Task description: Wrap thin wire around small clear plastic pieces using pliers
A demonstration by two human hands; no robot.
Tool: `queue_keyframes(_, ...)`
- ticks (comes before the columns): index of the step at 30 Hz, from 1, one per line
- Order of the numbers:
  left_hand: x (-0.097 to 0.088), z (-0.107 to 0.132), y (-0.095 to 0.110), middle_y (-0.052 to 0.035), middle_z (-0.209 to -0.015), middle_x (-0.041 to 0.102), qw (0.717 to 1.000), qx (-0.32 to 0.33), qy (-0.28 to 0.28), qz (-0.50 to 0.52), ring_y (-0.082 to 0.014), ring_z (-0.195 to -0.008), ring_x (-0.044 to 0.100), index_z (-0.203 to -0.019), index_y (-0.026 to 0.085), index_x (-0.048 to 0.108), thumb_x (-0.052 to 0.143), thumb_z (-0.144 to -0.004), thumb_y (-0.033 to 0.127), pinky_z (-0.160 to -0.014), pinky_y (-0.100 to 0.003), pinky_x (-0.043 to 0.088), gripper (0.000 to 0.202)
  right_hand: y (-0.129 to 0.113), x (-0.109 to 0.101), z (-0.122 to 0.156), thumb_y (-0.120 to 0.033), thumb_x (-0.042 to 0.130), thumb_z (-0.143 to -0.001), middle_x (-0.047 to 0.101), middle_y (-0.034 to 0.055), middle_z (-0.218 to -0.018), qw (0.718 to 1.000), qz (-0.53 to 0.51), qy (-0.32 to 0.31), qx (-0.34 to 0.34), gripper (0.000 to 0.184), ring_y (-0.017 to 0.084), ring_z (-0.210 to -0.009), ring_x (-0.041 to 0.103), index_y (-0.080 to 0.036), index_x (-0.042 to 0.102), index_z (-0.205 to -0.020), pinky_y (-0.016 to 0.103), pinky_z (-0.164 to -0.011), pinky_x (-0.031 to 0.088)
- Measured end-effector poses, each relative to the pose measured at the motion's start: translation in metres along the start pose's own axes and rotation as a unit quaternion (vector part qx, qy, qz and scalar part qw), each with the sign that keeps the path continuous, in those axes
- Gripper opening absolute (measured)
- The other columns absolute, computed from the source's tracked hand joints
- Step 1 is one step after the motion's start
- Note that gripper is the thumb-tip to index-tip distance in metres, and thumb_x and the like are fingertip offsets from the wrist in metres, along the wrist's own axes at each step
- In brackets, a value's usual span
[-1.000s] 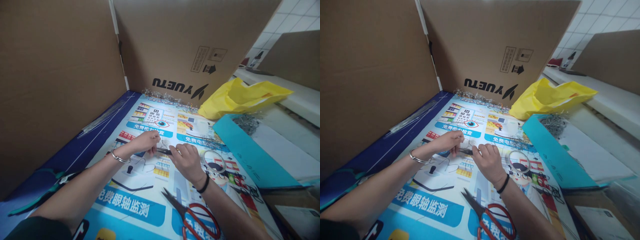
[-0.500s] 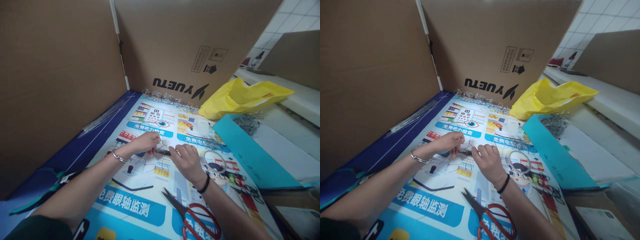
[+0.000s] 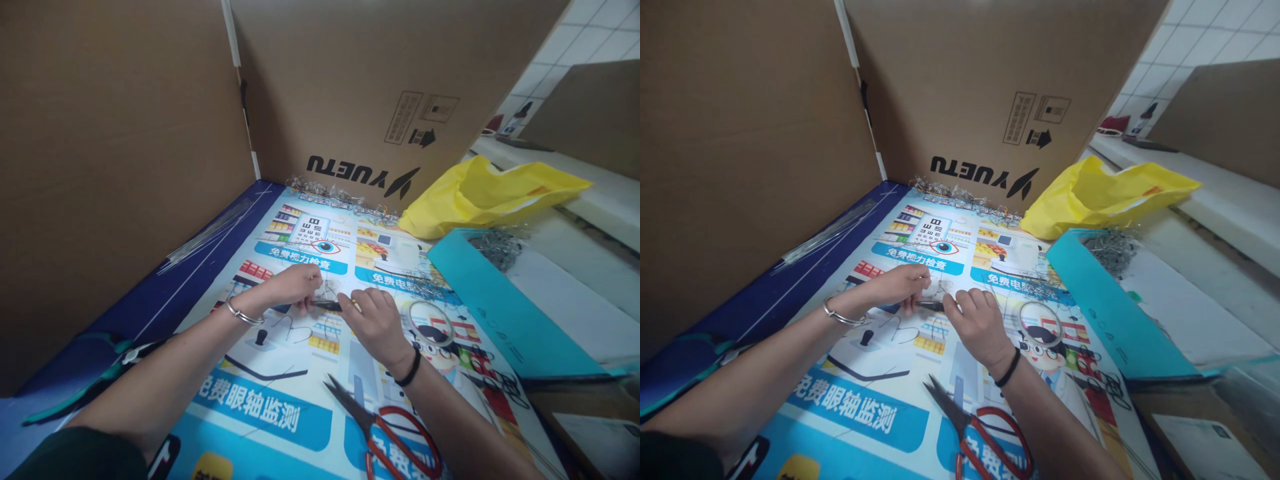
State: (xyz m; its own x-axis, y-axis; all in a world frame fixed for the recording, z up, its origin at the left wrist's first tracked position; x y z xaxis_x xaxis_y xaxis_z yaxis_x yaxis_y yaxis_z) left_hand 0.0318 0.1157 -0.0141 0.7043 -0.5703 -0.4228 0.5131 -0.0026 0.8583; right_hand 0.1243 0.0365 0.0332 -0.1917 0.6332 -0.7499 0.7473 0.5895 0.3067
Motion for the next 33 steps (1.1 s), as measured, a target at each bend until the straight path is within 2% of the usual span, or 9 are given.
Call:
queue_keyframes(7,-0.002,0.001,0.001,0.0021,-0.050,0.056,1.000,-0.003,0.010,-0.012,-0.0141,-0.040,0.058,-0.072,0.020,0.040,0.040,-0.082,0.029,-0.037,-0.020,0.040,0.014,0.000,0.002,-0.002,-0.021,0.051,-0.085,0.057,0.0048,-0.081,1.000,-0.015,-0.019,0.004,0.017,0.017,-0.076,0.043,-0.020,0.059,-0.100,0.034,-0.068,0.030)
queue_keyframes(12,-0.006,0.001,0.002,0.0016,-0.054,0.056,0.999,0.007,0.031,-0.015,-0.0168,-0.043,0.058,-0.072,0.022,0.038,0.038,-0.082,0.031,-0.040,-0.025,0.043,0.014,-0.001,0.001,-0.005,-0.023,0.051,-0.085,0.056,0.0050,-0.075,0.999,-0.009,-0.029,0.009,0.015,0.017,-0.072,0.042,-0.018,0.060,-0.097,0.033,-0.066,0.031)
queue_keyframes(19,-0.013,0.007,0.022,0.0026,-0.055,0.059,0.990,0.063,0.063,-0.110,-0.0150,-0.048,0.058,-0.073,0.022,0.038,0.033,-0.087,0.030,-0.052,-0.024,0.041,0.017,0.000,0.008,-0.003,-0.031,0.049,-0.087,0.057,0.0056,-0.076,0.998,-0.019,-0.054,0.025,0.021,0.017,-0.072,0.044,-0.015,0.059,-0.098,0.031,-0.066,0.032)
queue_keyframes(23,-0.016,0.011,0.032,0.0017,-0.054,0.059,0.969,0.079,0.092,-0.215,-0.0168,-0.053,0.057,-0.077,0.022,0.042,0.033,-0.088,0.029,-0.054,-0.024,0.036,0.016,0.001,0.012,-0.001,-0.033,0.049,-0.088,0.058,0.0057,-0.075,0.997,-0.028,-0.067,0.036,0.023,0.017,-0.072,0.047,-0.015,0.059,-0.097,0.030,-0.064,0.033)
queue_keyframes(28,-0.014,0.015,0.040,-0.0032,-0.060,0.058,0.906,0.103,0.146,-0.384,-0.0218,-0.058,0.056,-0.092,0.021,0.048,0.032,-0.090,0.030,-0.055,-0.027,0.032,0.018,0.002,0.018,0.002,-0.033,0.052,-0.086,0.060,0.0039,-0.072,0.994,-0.038,-0.083,0.065,0.019,0.016,-0.068,0.052,-0.017,0.060,-0.092,0.029,-0.057,0.032)
queue_keyframes(30,-0.010,0.015,0.040,-0.0041,-0.060,0.057,0.888,0.116,0.145,-0.421,-0.0228,-0.059,0.056,-0.096,0.021,0.049,0.034,-0.089,0.030,-0.056,-0.028,0.032,0.019,0.005,0.020,0.004,-0.033,0.053,-0.085,0.061,0.0031,-0.071,0.991,-0.052,-0.085,0.085,0.017,0.016,-0.066,0.054,-0.018,0.061,-0.089,0.028,-0.055,0.031)
queue_keyframes(33,-0.005,0.015,0.039,-0.0030,-0.058,0.053,0.883,0.129,0.123,-0.434,-0.0215,-0.058,0.054,-0.096,0.021,0.050,0.035,-0.088,0.028,-0.057,-0.028,0.032,0.018,0.008,0.026,0.006,-0.035,0.053,-0.085,0.063,0.0025,-0.071,0.985,-0.086,-0.100,0.109,0.018,0.015,-0.066,0.056,-0.020,0.062,-0.087,0.027,-0.055,0.033)
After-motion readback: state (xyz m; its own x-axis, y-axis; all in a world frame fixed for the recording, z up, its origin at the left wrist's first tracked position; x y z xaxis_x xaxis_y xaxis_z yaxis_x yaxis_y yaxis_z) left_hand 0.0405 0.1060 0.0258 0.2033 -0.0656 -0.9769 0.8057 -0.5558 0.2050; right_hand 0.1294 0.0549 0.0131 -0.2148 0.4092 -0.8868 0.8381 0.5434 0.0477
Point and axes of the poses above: each hand's wrist, its own z-axis away from the middle knuckle, its own x-axis out of the palm, y = z × x, the point moved 10 cm from there along -z, towards the middle knuckle
